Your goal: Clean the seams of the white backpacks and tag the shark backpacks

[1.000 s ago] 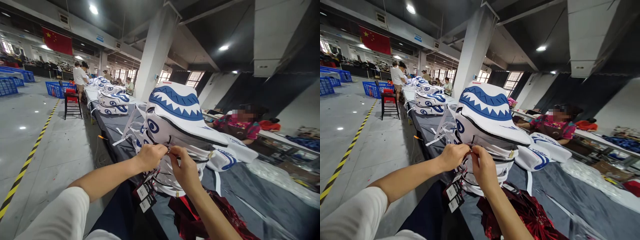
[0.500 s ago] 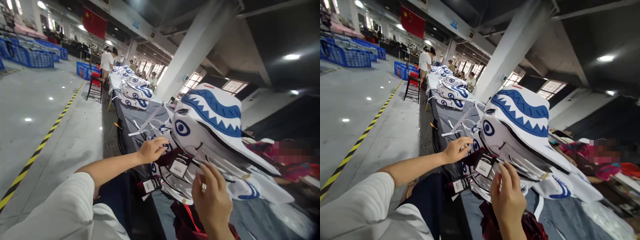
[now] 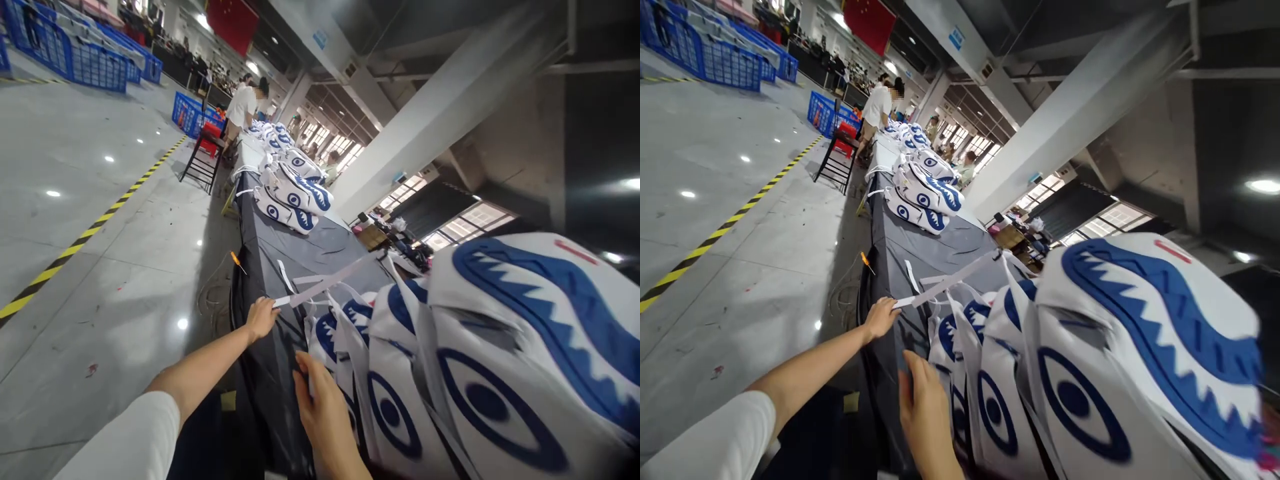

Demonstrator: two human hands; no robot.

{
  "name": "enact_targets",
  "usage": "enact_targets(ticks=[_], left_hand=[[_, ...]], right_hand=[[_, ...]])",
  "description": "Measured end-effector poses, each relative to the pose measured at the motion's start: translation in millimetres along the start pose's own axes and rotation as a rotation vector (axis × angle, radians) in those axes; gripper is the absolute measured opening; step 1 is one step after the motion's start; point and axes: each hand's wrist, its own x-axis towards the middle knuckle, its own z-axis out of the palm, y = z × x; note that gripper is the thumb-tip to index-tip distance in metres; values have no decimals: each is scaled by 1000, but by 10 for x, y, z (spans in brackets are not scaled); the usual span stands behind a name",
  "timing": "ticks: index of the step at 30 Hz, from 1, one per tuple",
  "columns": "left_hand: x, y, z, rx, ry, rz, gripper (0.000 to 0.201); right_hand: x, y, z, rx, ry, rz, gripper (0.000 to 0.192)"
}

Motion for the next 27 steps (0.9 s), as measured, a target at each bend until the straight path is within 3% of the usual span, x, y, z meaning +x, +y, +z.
enact_targets(ticks=[4, 7, 10, 12, 14, 18, 21, 24, 27], left_hand=[[589, -292, -63, 78, 61, -49, 36], [1242, -526, -163, 182, 106, -84, 34], [1933, -810, -300, 273, 132, -114, 34], [2351, -1031, -407, 317, 134, -137, 35], [2747, -1253, -527, 351, 125, -157, 36], [3659, -1561, -804, 416, 80, -154, 44], [4494, -1584, -1019, 473, 69, -126, 52], [5297, -1469, -1178, 527, 79, -85, 56], [5927, -1380, -1236, 569, 87, -56, 57]], right_hand=[[1067, 401, 831, 99, -129, 123, 29], [1881, 933, 1476, 53, -112, 179, 36], [2392, 1535, 2039, 19, -81, 250, 43], [2471, 1866, 2357, 9, -99, 286, 48], [2371, 2093, 2594, 0, -133, 299, 54], [2033, 2252, 2746, -73, -140, 245, 58], [1906, 2281, 2754, -117, -153, 219, 60], [1837, 2352, 2857, -177, -117, 209, 72], [1802, 2422, 3002, -234, -90, 254, 82]])
